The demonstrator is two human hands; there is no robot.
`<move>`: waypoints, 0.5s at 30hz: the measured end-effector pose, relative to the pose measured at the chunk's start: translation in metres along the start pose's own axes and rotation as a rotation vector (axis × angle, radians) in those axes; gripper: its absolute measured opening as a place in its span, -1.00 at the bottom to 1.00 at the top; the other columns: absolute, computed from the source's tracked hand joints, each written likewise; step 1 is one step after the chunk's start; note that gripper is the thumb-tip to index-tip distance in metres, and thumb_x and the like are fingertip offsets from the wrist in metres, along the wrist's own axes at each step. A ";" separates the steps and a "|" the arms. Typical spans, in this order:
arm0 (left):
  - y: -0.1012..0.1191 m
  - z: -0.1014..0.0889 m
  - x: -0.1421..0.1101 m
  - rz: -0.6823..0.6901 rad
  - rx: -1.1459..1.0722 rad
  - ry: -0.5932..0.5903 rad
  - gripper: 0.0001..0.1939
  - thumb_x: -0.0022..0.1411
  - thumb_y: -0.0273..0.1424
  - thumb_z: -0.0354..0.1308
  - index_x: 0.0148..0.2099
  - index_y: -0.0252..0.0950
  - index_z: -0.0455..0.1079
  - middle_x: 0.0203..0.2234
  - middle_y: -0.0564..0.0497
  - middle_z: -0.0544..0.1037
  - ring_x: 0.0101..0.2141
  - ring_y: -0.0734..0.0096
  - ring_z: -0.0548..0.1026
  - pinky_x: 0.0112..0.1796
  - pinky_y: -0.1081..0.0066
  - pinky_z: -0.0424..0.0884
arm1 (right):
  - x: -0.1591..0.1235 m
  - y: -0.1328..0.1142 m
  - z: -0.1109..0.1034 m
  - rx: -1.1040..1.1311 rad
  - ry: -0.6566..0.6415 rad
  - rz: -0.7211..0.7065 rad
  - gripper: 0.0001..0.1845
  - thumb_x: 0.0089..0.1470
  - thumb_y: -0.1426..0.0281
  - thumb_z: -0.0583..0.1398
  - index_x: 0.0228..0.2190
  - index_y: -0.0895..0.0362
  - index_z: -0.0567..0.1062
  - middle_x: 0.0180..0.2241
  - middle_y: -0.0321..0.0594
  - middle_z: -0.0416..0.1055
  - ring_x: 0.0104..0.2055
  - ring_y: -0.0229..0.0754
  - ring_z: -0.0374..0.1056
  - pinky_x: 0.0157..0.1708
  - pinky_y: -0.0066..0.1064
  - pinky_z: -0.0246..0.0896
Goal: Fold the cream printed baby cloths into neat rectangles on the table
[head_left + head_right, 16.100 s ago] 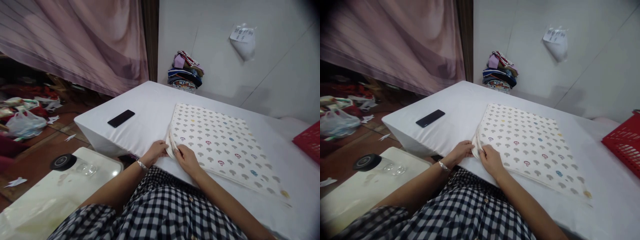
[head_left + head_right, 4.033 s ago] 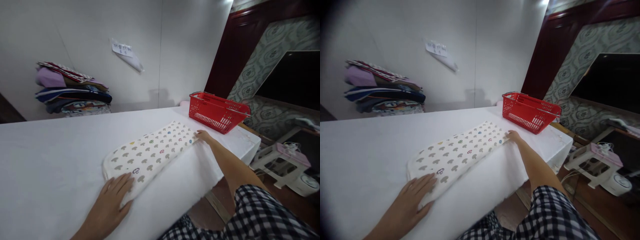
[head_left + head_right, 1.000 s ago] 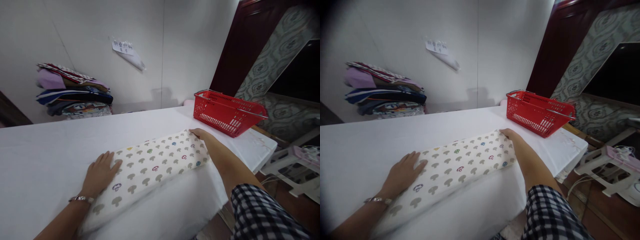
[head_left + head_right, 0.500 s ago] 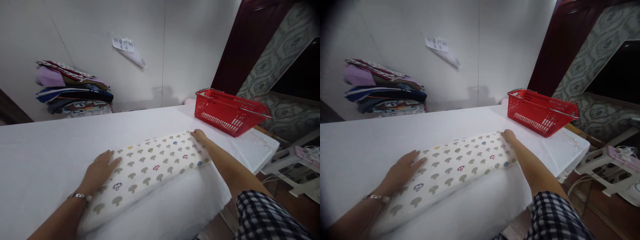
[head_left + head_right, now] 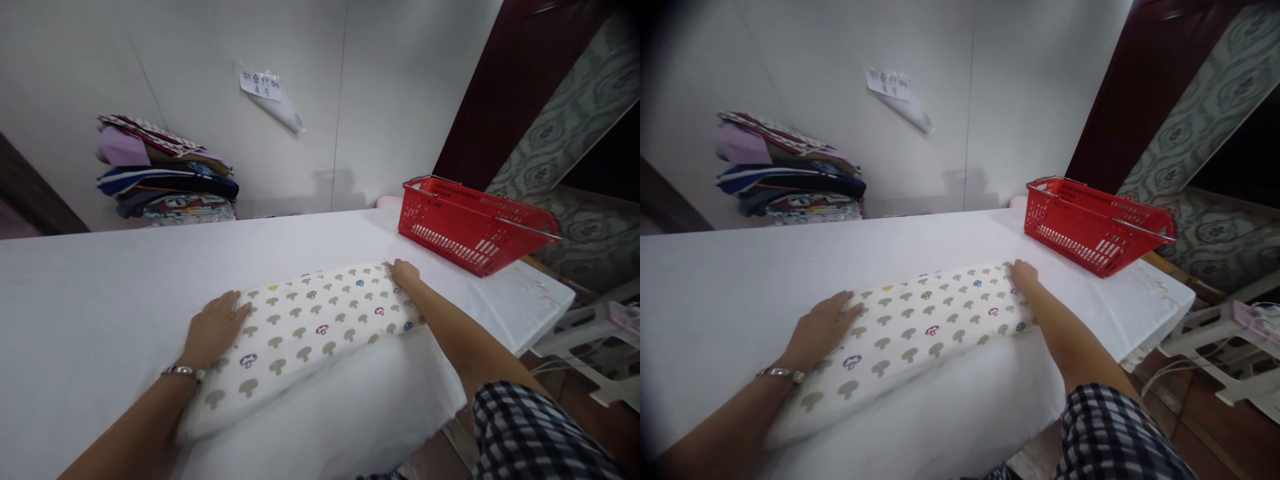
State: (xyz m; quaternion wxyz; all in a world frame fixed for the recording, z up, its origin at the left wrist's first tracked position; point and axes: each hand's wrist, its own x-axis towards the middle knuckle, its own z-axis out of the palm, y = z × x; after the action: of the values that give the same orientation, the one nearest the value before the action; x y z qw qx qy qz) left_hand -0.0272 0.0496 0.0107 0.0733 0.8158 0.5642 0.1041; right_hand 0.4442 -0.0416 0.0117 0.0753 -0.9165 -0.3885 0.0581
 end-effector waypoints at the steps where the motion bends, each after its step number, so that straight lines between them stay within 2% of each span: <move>1: 0.001 0.000 0.000 -0.003 0.006 0.001 -0.39 0.25 -0.10 -0.25 0.20 -0.35 0.20 0.16 -0.12 0.26 0.14 0.10 0.21 0.09 0.14 0.17 | 0.003 0.000 -0.003 0.016 -0.020 0.003 -0.55 0.17 0.12 0.04 -0.13 0.21 0.44 -0.12 0.10 0.41 0.00 0.03 0.31 -0.08 -0.25 0.19; 5: 0.004 0.000 -0.001 -0.006 0.049 -0.003 -0.37 0.25 -0.10 -0.29 0.20 -0.36 0.18 0.16 -0.11 0.25 0.14 0.11 0.20 0.09 0.14 0.16 | 0.020 -0.004 -0.015 0.108 -0.113 0.006 -0.53 0.11 0.07 0.10 -0.38 0.25 0.53 -0.33 0.03 0.48 -0.21 0.03 0.42 -0.24 -0.31 0.28; 9: 0.003 0.002 -0.001 0.015 0.080 0.008 -0.37 0.26 -0.10 -0.31 0.20 -0.36 0.18 0.16 -0.11 0.26 0.14 0.12 0.20 0.09 0.17 0.16 | 0.032 -0.013 -0.019 0.161 -0.119 0.028 -0.49 0.11 0.07 0.09 -0.45 0.28 0.53 -0.46 0.01 0.47 -0.36 0.02 0.43 -0.38 -0.30 0.31; 12: 0.002 0.003 -0.002 0.013 0.088 0.006 -0.36 0.26 -0.09 -0.32 0.21 -0.36 0.16 0.16 -0.10 0.25 0.15 0.14 0.19 0.10 0.18 0.14 | 0.032 -0.016 -0.016 0.154 -0.092 0.025 -0.56 0.07 0.10 0.15 -0.39 0.26 0.53 -0.40 0.00 0.48 -0.31 0.02 0.42 -0.36 -0.31 0.32; 15: 0.003 0.004 -0.002 0.021 0.103 0.017 -0.36 0.26 -0.09 -0.33 0.21 -0.37 0.16 0.17 -0.09 0.25 0.15 0.13 0.19 0.09 0.18 0.15 | 0.026 -0.017 -0.009 0.109 -0.026 0.007 -0.63 0.12 0.18 0.11 -0.23 0.21 0.50 -0.18 0.01 0.45 -0.12 0.00 0.38 -0.19 -0.31 0.27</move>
State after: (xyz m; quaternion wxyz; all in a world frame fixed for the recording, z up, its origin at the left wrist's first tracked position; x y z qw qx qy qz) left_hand -0.0243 0.0465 0.0077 0.0255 0.8234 0.5609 0.0825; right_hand 0.4518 -0.0124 0.0218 0.1200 -0.9116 -0.3825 0.0913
